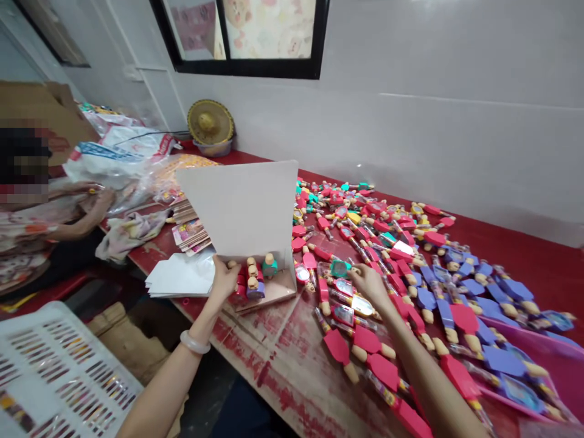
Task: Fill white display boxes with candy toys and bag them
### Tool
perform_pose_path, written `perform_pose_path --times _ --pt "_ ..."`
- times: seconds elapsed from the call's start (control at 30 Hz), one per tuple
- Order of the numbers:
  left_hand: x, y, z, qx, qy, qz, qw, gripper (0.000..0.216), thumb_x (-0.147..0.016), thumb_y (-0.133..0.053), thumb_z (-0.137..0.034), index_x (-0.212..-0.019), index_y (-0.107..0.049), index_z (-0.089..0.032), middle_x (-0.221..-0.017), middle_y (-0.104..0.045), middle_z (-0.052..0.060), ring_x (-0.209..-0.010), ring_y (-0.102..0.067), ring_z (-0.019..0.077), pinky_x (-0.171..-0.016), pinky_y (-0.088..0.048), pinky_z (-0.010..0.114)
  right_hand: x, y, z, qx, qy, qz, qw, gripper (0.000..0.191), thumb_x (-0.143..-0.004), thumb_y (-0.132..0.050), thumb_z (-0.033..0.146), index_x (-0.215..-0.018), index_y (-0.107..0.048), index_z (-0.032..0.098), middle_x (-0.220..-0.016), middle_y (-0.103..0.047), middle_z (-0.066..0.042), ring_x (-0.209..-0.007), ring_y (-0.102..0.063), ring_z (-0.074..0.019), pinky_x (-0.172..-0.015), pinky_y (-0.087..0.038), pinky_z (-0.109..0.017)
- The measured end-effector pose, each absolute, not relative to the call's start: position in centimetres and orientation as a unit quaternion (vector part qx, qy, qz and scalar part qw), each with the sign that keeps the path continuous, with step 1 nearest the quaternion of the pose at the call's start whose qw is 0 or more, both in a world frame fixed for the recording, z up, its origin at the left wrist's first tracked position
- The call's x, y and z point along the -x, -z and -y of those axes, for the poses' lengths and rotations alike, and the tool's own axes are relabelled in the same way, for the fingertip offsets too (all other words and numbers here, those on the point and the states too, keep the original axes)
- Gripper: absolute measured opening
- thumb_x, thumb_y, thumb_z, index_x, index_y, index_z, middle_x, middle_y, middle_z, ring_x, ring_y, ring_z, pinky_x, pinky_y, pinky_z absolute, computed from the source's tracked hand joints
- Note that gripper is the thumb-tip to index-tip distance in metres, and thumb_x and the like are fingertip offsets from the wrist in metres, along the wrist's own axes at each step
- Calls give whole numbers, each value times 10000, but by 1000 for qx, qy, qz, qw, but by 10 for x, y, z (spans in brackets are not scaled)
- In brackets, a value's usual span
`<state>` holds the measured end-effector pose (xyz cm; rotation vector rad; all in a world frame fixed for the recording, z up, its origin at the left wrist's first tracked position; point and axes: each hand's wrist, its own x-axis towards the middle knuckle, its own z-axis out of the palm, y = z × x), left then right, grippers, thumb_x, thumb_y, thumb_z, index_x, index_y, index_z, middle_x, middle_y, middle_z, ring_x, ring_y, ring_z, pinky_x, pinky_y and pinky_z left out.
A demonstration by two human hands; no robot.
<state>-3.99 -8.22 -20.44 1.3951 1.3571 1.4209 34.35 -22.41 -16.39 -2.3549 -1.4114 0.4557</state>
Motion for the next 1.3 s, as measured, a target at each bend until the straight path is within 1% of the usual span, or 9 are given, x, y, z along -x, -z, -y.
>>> perform_pose_path --times 0.1,0.17,0.4,0.57,0.73,0.9,1.0,1.13,1.3 --pt "40 206 82 -542 -553 -521 359 402 -682 -599 -129 -1002 -382 -238 -953 -518 -1 -975 -580 198 -1046 -471 417 -319 133 240 718 -169 602 306 351 -909 -596 383 -1177 -706 185 -996 -754 -84 -877 -704 -239 -755 -533 -302" --pt "40 205 83 -545 -554 -518 357 404 -687 -599 -130 -1012 -385 -238 -956 -527 -2 -973 -582 195 -1039 -475 415 -283 123 236 636 -177 687 304 304 -955 -553 343 -1184 -704 211 -1099 -737 -89 -966 -691 -233 -851 -533 -320" --pt "38 197 89 -543 -558 -510 366 399 -694 -573 -101 -1028 -396 -231 -975 -543 7 -984 -582 187 -1022 -471 383 -185 142 188 564 -109 819 11 432 -897 -439 10 -1244 -658 145 -1246 -656 -146 -1052 -661 -217 -855 -491 -278" --pt "37 196 89 -547 -557 -508 365 387 -711 -566 -100 -1038 -400 -225 -990 -539 12 -964 -570 187 -987 -476 376 -174 121 170 500 -126 854 -66 388 -848 -480 -29 -1114 -692 157 -1210 -674 -135 -1045 -678 -224 -830 -478 -270" --pt "37 195 88 -543 -551 -518 365 384 -704 -568 -79 -1007 -386 -231 -954 -523 -7 -932 -561 174 -983 -475 374 -146 122 144 562 -134 813 -69 421 -867 -471 -14 -1211 -658 141 -1238 -669 -170 -1033 -702 -260 -836 -499 -305" --pt "38 197 86 -540 -559 -512 366 394 -704 -591 -96 -1015 -393 -235 -971 -532 -1 -952 -571 179 -979 -483 369 -174 157 157 670 -107 727 104 579 -957 -397 75 -1523 -388 196 -1389 -589 -151 -1061 -683 -216 -865 -513 -298" --pt "38 199 85 -544 -559 -510 362 386 -701 -591 -109 -1011 -398 -233 -976 -528 4 -953 -567 186 -991 -476 382 -232 176 163 774 -63 628 49 472 -979 -360 81 -1416 -526 142 -1327 -615 -184 -1106 -659 -245 -873 -499 -310" --pt "38 200 84 -536 -561 -514 366 396 -687 -592 -116 -1014 -399 -232 -973 -526 4 -967 -568 192 -1000 -474 391 -296 195 154 787 -67 612 -44 309 -898 -543 84 -1153 -714 123 -1279 -628 -231 -1172 -617 -316 -928 -464 -365" --pt "38 199 84 -534 -569 -508 363 416 -676 -591 -106 -1026 -404 -231 -987 -542 6 -992 -573 191 -1033 -459 397 -312 200 149 771 -61 632 -50 209 -905 -543 75 -1015 -716 116 -1204 -668 -225 -1186 -593 -315 -944 -440 -367"
